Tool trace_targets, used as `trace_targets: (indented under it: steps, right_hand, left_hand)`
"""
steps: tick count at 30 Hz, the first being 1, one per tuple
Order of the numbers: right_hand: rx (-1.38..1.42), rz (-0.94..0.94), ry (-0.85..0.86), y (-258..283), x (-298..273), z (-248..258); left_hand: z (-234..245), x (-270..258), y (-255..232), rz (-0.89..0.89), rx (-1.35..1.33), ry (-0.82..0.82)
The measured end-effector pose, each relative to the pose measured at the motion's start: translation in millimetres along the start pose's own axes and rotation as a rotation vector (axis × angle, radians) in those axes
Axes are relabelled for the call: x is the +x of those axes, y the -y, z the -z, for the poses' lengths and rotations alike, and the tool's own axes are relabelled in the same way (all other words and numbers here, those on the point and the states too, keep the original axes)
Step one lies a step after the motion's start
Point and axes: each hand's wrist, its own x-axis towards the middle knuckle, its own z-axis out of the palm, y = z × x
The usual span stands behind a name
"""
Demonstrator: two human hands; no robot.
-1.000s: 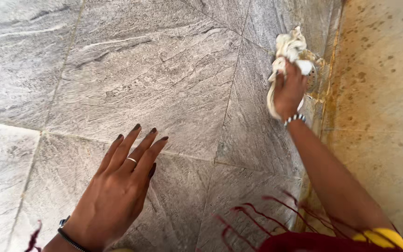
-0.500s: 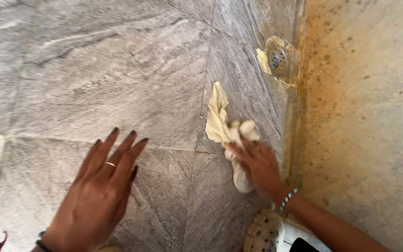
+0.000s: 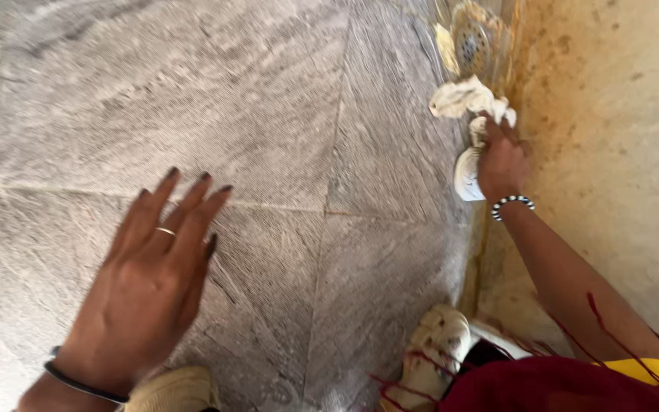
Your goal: The person wipes a tiled floor with a white cloth, applying soapy water and scrubbing stained areas near a corner and a drain.
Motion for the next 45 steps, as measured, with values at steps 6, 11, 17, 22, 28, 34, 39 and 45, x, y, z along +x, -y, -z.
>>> trace_targets:
  steps: [6, 11, 17, 22, 28, 34, 39, 45]
  right_hand:
    - [0.136, -0.004, 0.173, 4, -76, 38]
    - [0.100, -0.199, 0.533, 32, -135, 73]
    - [0.177, -0.155, 0.527, 50, -159, 75]
    - [0.155, -0.188, 0.381, 58, -155, 58]
    - [0.046, -0.136, 0.286, 35, -69, 20]
    - [0.046, -0.152, 0.205, 12, 37, -12]
    - [0.132, -0.125, 0.083, 6, 8, -9]
    - [0.050, -0.290, -0.006, 49, -91, 10]
  left_hand:
    - [8, -1, -7, 0.040, -0.023, 0.041]
    - [8, 2, -8, 0.019, -0.008, 0.047]
    - [2, 4, -6, 0.014, -0.016, 0.074]
    - [0, 6, -5, 0.041, -0.044, 0.084]
    - [0, 14, -5, 0.016, -0.059, 0.080]
    - [7, 13, -1, 0.004, -0.024, 0.086]
    - [7, 7, 1, 0.009, -0.043, 0.095]
    - [4, 5, -1, 0.010, -0.046, 0.088]
